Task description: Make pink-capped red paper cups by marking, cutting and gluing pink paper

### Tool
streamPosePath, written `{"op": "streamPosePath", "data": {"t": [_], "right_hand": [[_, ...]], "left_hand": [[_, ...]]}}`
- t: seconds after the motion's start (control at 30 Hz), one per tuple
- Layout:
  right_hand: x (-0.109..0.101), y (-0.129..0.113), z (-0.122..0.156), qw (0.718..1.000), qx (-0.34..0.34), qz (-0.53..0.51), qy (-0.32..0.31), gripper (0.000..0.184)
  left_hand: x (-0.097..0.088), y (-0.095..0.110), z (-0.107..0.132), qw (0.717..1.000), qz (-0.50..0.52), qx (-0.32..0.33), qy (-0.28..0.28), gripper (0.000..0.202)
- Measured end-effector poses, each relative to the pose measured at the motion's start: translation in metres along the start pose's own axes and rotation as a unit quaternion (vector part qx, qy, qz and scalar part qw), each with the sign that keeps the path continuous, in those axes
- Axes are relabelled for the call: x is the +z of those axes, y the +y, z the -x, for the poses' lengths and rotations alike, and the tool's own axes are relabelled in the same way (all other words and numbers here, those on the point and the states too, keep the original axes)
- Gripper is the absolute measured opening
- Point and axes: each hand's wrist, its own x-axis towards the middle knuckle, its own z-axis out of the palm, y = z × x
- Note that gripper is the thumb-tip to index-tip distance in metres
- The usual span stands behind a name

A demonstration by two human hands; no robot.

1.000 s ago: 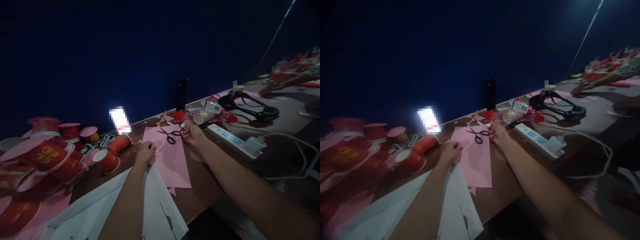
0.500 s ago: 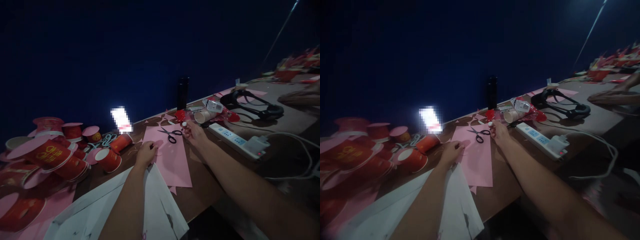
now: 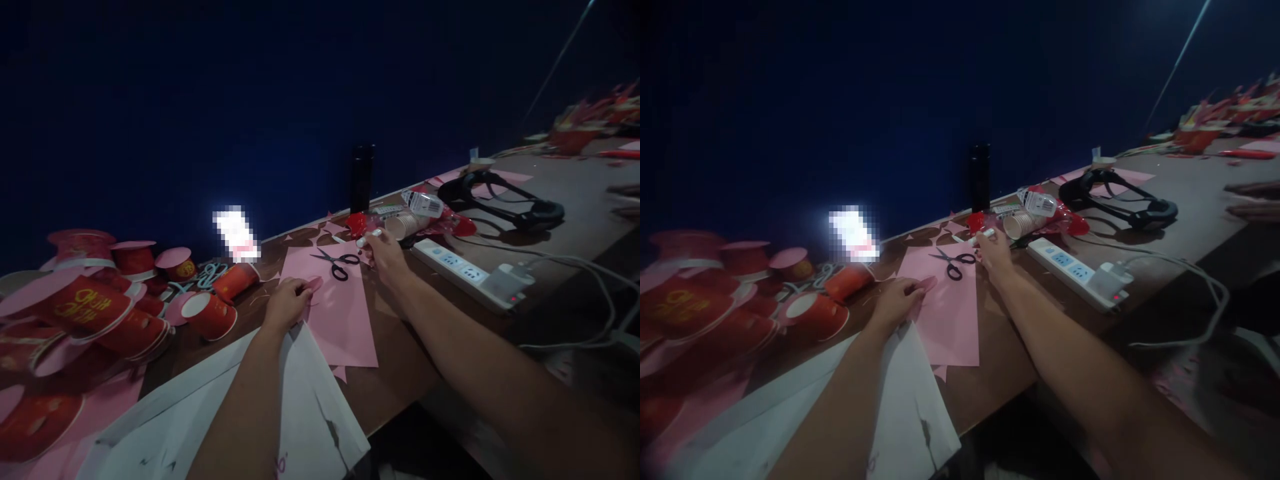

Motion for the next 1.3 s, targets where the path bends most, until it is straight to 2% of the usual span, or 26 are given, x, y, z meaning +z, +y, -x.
{"op": "streamPosePath", "data": {"t": [0.1, 0.27, 0.53, 0.7, 0.8, 0.87, 0.9, 0.97, 1.07, 1.17, 1.23, 1.3], "right_hand": [[-0.004, 0.002, -0.004, 0.997, 0.043, -0.035, 0.043, 0.013], [-0.007, 0.005, -0.007, 0.991, 0.098, -0.076, 0.05, 0.008], [-0.007, 0.007, -0.008, 0.99, 0.087, -0.087, 0.064, 0.013], [0.001, 0.002, 0.0, 0.996, 0.037, -0.054, 0.066, 0.013], [0.01, 0.004, 0.014, 0.999, 0.04, -0.008, -0.018, 0.025], [0.017, 0.007, 0.026, 0.976, 0.081, 0.089, -0.179, 0.04], [0.02, 0.008, 0.031, 0.964, 0.102, 0.11, -0.22, 0.044], [0.026, 0.011, 0.038, 0.957, 0.118, 0.099, -0.245, 0.046], [0.027, 0.013, 0.041, 0.959, 0.111, 0.078, -0.249, 0.038], [0.024, 0.016, 0.037, 0.961, 0.095, 0.088, -0.244, 0.032], [0.022, 0.018, 0.033, 0.964, 0.09, 0.084, -0.236, 0.029], [0.02, 0.02, 0.031, 0.965, 0.093, 0.069, -0.233, 0.027]], "left_hand": [[0.001, 0.001, 0.001, 0.999, -0.004, 0.021, 0.024, 0.018], [-0.001, 0.005, 0.003, 0.997, -0.001, 0.046, 0.068, 0.021], [0.002, 0.001, 0.002, 0.992, 0.005, 0.072, 0.099, 0.018], [0.003, 0.001, 0.003, 0.983, -0.004, 0.119, 0.138, 0.018], [0.0, 0.005, 0.005, 0.967, -0.055, 0.184, 0.166, 0.02], [-0.001, 0.01, 0.007, 0.952, -0.103, 0.223, 0.181, 0.02], [-0.001, 0.012, 0.008, 0.945, -0.124, 0.237, 0.188, 0.019], [0.0, 0.017, 0.009, 0.932, -0.153, 0.262, 0.198, 0.019], [0.002, 0.022, 0.01, 0.921, -0.157, 0.287, 0.21, 0.019], [0.003, 0.023, 0.01, 0.929, -0.1, 0.241, 0.261, 0.028], [0.003, 0.021, 0.008, 0.942, -0.015, 0.158, 0.296, 0.035], [0.002, 0.018, 0.005, 0.953, 0.101, 0.057, 0.278, 0.039]]}}
